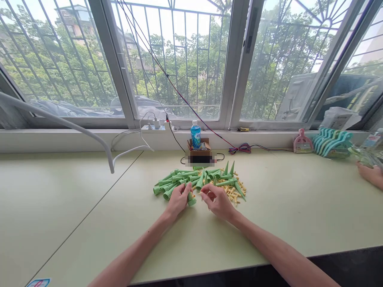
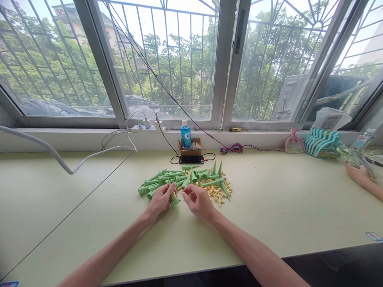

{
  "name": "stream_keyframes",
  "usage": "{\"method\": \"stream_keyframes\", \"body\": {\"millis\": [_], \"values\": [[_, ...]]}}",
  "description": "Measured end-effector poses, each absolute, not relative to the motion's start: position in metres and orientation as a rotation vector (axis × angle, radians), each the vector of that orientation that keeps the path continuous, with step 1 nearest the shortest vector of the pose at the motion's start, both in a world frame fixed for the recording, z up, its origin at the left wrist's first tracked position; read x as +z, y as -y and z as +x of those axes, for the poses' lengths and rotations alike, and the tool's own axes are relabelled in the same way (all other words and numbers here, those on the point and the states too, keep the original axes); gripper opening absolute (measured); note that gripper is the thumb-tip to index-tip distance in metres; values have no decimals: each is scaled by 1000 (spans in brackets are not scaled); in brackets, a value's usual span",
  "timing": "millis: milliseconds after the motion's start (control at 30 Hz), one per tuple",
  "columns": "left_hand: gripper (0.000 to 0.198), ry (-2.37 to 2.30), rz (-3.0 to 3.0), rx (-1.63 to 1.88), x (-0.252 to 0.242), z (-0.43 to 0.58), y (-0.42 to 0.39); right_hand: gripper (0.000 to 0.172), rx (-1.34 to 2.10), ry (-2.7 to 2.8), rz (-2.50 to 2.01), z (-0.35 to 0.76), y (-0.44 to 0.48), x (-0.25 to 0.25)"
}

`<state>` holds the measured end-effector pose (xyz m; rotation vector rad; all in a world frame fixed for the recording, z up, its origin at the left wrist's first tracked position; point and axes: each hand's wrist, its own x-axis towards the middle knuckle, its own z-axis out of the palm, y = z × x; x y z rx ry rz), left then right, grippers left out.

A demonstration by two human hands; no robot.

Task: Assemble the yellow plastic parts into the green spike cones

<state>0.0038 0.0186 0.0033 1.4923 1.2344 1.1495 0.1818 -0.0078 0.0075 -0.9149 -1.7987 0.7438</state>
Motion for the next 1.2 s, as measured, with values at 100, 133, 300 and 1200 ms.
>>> {"method": "stream_keyframes", "body": {"millis": [100, 133, 300, 1200], "values": [[50, -1305, 1587, 1212, 0, 3, -21, 21, 735, 1802, -898, 182, 7, 7], [50, -1323, 1610, 1230, -1, 2, -21, 21, 734, 1802, -892, 182, 7, 6], [52, -1415, 1707, 1251, -6, 1, -24, 18, 732, 1808, -898, 183, 4, 1], [34, -1385, 2120, 1195, 11, 2, -10, 21, 916, 1702, -931, 184, 2, -1]]}}
